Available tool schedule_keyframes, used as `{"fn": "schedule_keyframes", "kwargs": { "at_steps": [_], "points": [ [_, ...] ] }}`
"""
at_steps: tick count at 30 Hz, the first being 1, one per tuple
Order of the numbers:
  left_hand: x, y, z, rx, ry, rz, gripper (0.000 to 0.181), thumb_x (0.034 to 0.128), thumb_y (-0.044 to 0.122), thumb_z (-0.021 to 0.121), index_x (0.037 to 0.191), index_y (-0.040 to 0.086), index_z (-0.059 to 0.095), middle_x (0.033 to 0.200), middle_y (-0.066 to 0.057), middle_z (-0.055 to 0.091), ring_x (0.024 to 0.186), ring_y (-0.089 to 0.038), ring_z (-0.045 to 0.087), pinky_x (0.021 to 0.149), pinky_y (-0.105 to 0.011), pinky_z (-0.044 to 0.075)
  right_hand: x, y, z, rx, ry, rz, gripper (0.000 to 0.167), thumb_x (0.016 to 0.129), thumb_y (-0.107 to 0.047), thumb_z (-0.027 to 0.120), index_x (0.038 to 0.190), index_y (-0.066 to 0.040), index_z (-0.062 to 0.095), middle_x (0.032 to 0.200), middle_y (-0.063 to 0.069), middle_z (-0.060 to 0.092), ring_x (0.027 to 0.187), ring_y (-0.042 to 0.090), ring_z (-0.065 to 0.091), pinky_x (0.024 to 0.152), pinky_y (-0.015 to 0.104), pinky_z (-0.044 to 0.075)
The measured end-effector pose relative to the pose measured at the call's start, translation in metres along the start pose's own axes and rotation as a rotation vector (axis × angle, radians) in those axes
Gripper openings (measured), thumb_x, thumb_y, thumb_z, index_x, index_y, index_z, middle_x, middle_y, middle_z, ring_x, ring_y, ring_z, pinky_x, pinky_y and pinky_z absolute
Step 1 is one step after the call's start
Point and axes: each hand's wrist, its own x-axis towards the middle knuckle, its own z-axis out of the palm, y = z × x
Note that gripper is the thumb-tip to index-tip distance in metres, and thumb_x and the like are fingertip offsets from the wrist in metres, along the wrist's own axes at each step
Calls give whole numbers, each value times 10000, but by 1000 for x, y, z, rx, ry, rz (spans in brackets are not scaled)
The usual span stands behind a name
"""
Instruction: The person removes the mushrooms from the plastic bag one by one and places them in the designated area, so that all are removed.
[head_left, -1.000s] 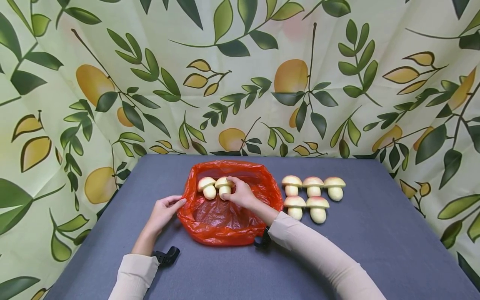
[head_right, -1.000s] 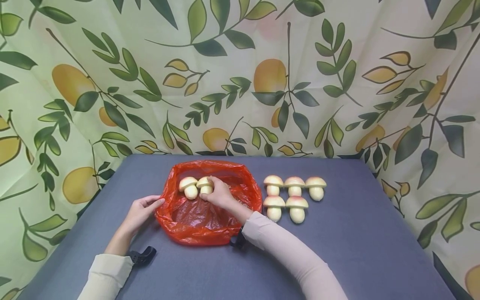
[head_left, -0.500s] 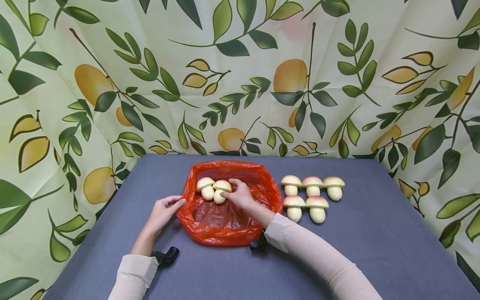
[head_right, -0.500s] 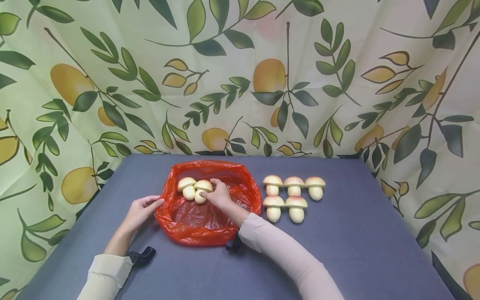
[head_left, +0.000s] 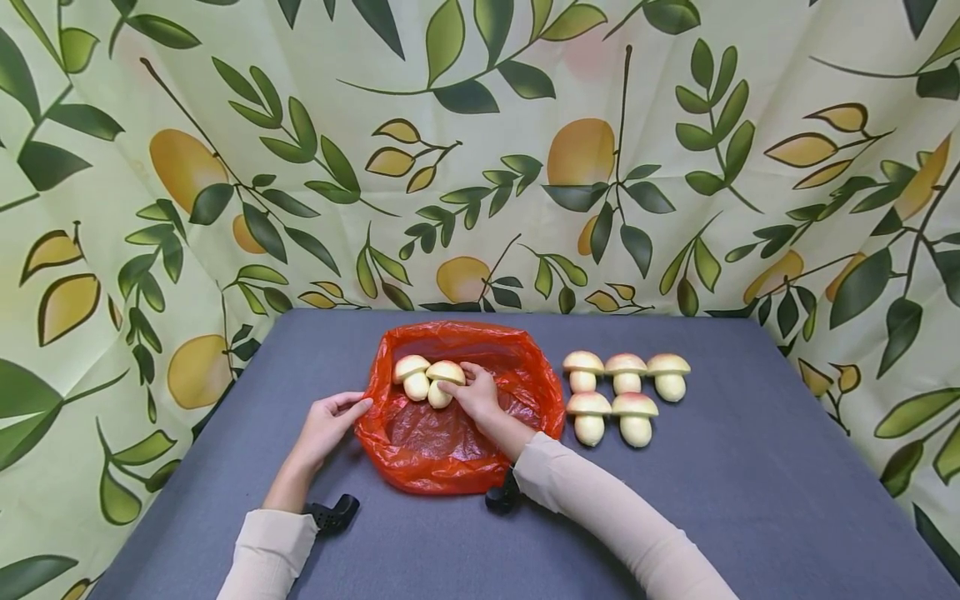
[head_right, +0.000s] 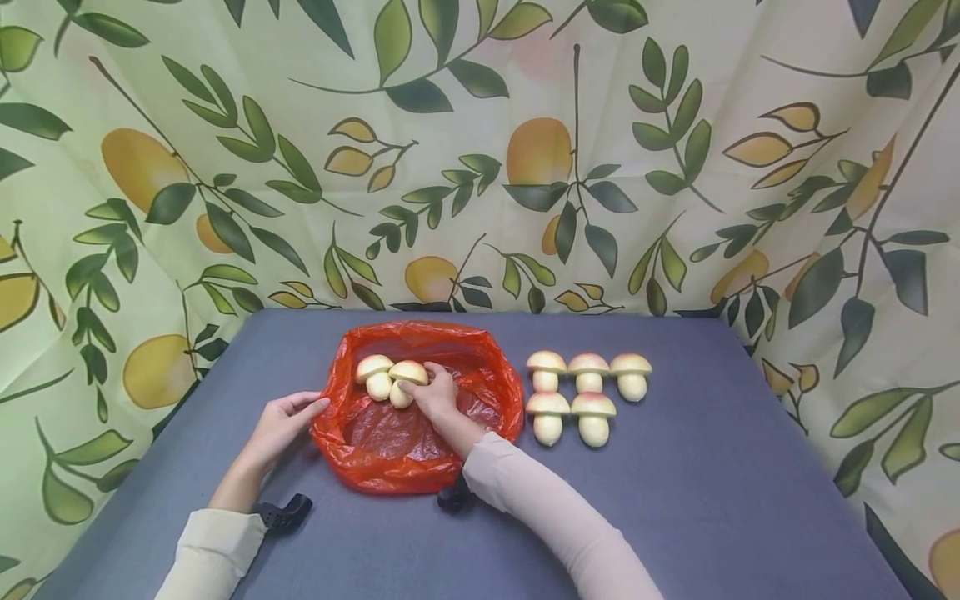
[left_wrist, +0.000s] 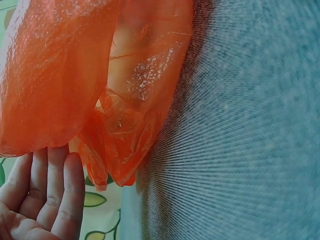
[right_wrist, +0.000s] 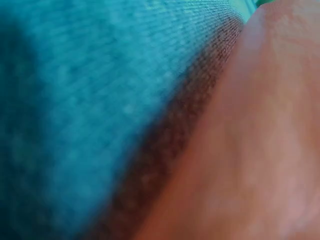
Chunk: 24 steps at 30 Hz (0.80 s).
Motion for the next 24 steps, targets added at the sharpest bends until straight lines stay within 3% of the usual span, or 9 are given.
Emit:
{"fn": "schedule_keyframes", "kwargs": {
  "at_steps": [24],
  "points": [
    [-1,2,-1,7,3,-15,400,947,186,608,1203,-121,592,728,271,646,670,68,579,657,-149,484,2,4,8,49,99,25,543,777,-153,794,1237,40,578,1217,229,613,1105,329,602,940,406,511]
  ]
}}
